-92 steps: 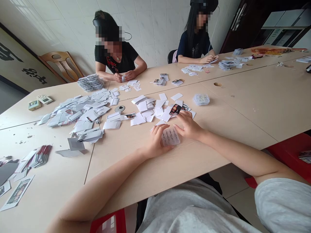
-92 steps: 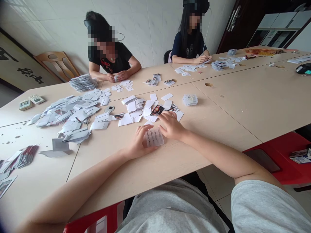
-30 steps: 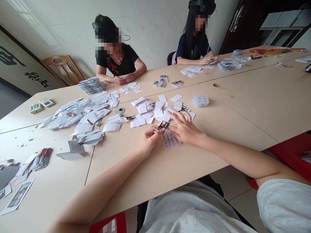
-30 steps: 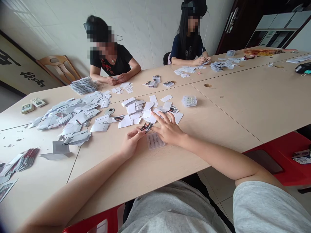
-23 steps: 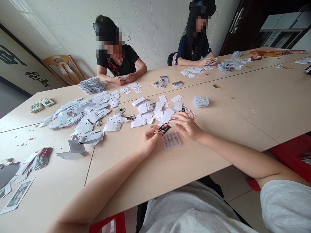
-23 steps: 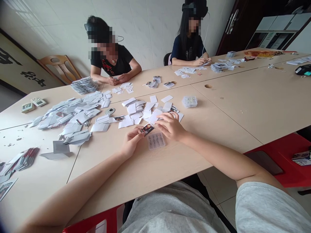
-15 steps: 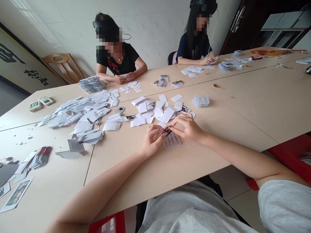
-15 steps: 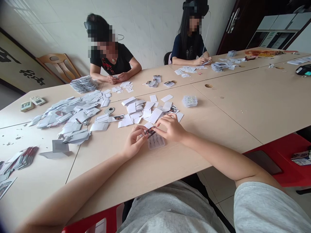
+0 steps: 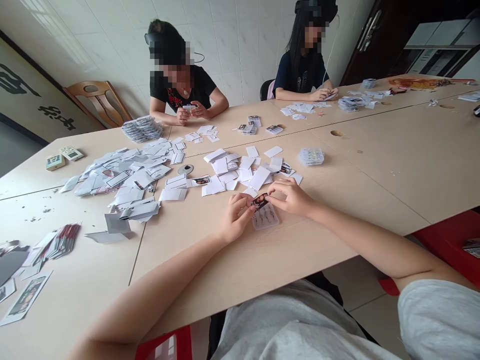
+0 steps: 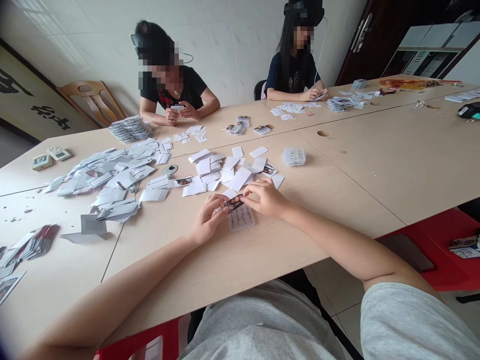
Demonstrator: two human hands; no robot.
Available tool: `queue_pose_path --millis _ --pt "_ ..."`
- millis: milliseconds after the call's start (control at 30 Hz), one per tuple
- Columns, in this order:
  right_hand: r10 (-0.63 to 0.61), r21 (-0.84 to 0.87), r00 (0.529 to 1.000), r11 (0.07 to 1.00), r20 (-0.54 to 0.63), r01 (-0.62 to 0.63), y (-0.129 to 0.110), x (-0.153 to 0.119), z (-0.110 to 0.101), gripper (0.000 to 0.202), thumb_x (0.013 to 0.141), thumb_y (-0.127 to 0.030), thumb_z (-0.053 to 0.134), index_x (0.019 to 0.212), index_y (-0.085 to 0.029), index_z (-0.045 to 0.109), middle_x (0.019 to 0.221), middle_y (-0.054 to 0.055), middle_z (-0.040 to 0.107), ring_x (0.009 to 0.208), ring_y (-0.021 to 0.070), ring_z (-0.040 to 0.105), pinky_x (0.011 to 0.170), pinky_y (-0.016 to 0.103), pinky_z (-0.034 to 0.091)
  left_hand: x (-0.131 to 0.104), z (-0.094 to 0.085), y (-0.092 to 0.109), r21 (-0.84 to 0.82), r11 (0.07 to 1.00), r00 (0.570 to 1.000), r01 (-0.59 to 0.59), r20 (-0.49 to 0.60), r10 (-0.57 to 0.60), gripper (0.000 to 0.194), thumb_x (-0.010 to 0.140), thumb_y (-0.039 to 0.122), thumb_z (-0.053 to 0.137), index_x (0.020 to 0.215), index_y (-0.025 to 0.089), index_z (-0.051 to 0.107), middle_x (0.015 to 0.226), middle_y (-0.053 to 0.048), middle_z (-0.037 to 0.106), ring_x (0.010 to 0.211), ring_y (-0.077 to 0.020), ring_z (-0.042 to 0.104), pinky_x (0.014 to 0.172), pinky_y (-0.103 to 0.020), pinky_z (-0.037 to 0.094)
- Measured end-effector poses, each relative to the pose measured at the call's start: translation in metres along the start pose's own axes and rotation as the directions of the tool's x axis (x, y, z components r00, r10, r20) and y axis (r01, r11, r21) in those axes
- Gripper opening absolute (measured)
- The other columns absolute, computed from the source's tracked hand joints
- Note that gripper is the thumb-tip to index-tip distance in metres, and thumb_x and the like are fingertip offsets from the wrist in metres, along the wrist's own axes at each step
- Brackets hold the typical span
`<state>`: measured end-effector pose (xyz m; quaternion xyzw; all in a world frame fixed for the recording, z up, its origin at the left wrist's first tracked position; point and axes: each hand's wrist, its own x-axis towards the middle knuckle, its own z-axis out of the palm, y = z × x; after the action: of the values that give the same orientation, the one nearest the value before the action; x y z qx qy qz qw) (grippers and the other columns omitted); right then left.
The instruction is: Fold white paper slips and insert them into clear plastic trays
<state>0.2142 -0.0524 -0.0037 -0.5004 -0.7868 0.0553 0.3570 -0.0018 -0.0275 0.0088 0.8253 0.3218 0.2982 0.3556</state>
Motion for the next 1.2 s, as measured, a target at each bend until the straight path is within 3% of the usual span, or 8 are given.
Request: queue_pose_path --millis 133,367,467,533,667,800,1000,1200 --pt "-0.016 0.048 1.0 0.999 -0.001 0.016 0.002 0.0 0.0 0.014 0.086 -0.029 0.051 0.077 -0.02 0.057 0.079 0.001 0.065 0.079 0.017 0.058 0.084 0.035 0.032 0.0 0.001 -0.001 0.07 0.997 1.0 -0.013 -0.008 0.013 0.025 0.089 0.037 0.043 0.071 0.02 0.05 0.095 -0.004 0.056 0.098 -0.0202 0.045 0.09 -0.036 0.036" --pt "0.004 -0.004 0.999 1.0 -0.033 -0.004 0.002 0.001 -0.006 0.013 0.084 -0.025 0.051 0.074 -0.02 0.056 0.086 0.002 0.063 0.083 0.0179 0.058 0.086 0.037 0.034 -0.004 0.002 -0.003 0.443 0.896 1.0 0.012 0.009 -0.018 0.031 0.076 0.051 0.058 0.08 0.021 0.053 0.097 -0.005 0.056 0.104 -0.0267 0.042 0.089 -0.045 0.031" --pt "0.072 0.124 0.988 0.991 -0.137 -0.055 0.009 0.003 -0.006 0.016 0.084 -0.029 0.052 0.073 -0.019 0.057 0.088 0.005 0.061 0.084 0.0186 0.058 0.08 0.035 0.04 -0.005 0.004 -0.007 0.508 0.862 1.0 0.015 -0.009 -0.013 0.043 0.072 0.057 0.06 0.093 0.02 0.052 0.104 -0.008 0.054 0.105 -0.0284 0.041 0.089 -0.046 0.031" --pt "0.182 0.261 0.973 0.955 -0.141 -0.141 0.012 0.004 -0.006 0.02 0.083 -0.036 0.053 0.073 -0.019 0.057 0.088 0.006 0.06 0.084 0.0191 0.058 0.075 0.033 0.043 -0.006 0.005 -0.009 0.535 0.845 1.0 0.003 -0.007 0.001 0.048 0.073 0.059 0.058 0.102 0.021 0.053 0.11 -0.009 0.052 0.107 -0.0296 0.039 0.09 -0.048 0.03" --pt "0.369 0.501 0.923 0.781 0.111 -0.373 0.008 0.005 -0.011 0.032 0.08 -0.05 0.055 0.081 -0.018 0.06 0.077 0.004 0.061 0.07 0.0169 0.056 0.061 0.029 0.041 -0.005 0.007 -0.01 0.575 0.818 1.0 -0.005 -0.007 0.011 0.045 0.074 0.057 0.058 0.102 0.022 0.056 0.115 -0.009 0.05 0.109 -0.0302 0.038 0.092 -0.047 0.03" --pt "0.402 0.547 0.867 0.672 0.295 -0.498 -0.002 0.003 -0.013 0.041 0.074 -0.055 0.06 0.089 -0.017 0.061 0.063 0.0 0.058 0.054 0.0113 0.048 0.053 0.025 0.036 -0.004 0.006 -0.007 0.58 0.814 1.0 0.017 -0.01 -0.014 0.03 0.078 0.045 0.059 0.097 0.023 0.056 0.107 -0.006 0.054 0.105 -0.0259 0.042 0.091 -0.042 0.033" --pt "0.381 0.504 0.828 0.662 0.411 -0.555 -0.003 -0.001 -0.002 0.041 0.073 -0.056 0.06 0.088 -0.018 0.061 0.057 -0.002 0.056 0.046 0.0089 0.041 0.045 0.022 0.028 -0.003 0.005 -0.008 0.621 0.781 0.997 0.068 -0.061 -0.038 0.043 0.077 0.05 0.059 0.109 0.022 0.052 0.11 -0.009 0.053 0.106 -0.0272 0.042 0.092 -0.044 0.032" --pt "0.385 0.509 0.819 0.647 0.426 -0.569 -0.002 -0.002 0.004 0.038 0.072 -0.053 0.062 0.086 -0.018 0.061 0.055 -0.001 0.057 0.049 0.0121 0.05 0.045 0.023 0.035 -0.002 0.007 -0.012 0.574 0.81 0.991 0.124 -0.028 -0.132 0.038 0.076 0.051 0.058 0.096 0.019 0.051 0.099 -0.008 0.053 0.095 -0.0254 0.044 0.081 -0.039 0.038"
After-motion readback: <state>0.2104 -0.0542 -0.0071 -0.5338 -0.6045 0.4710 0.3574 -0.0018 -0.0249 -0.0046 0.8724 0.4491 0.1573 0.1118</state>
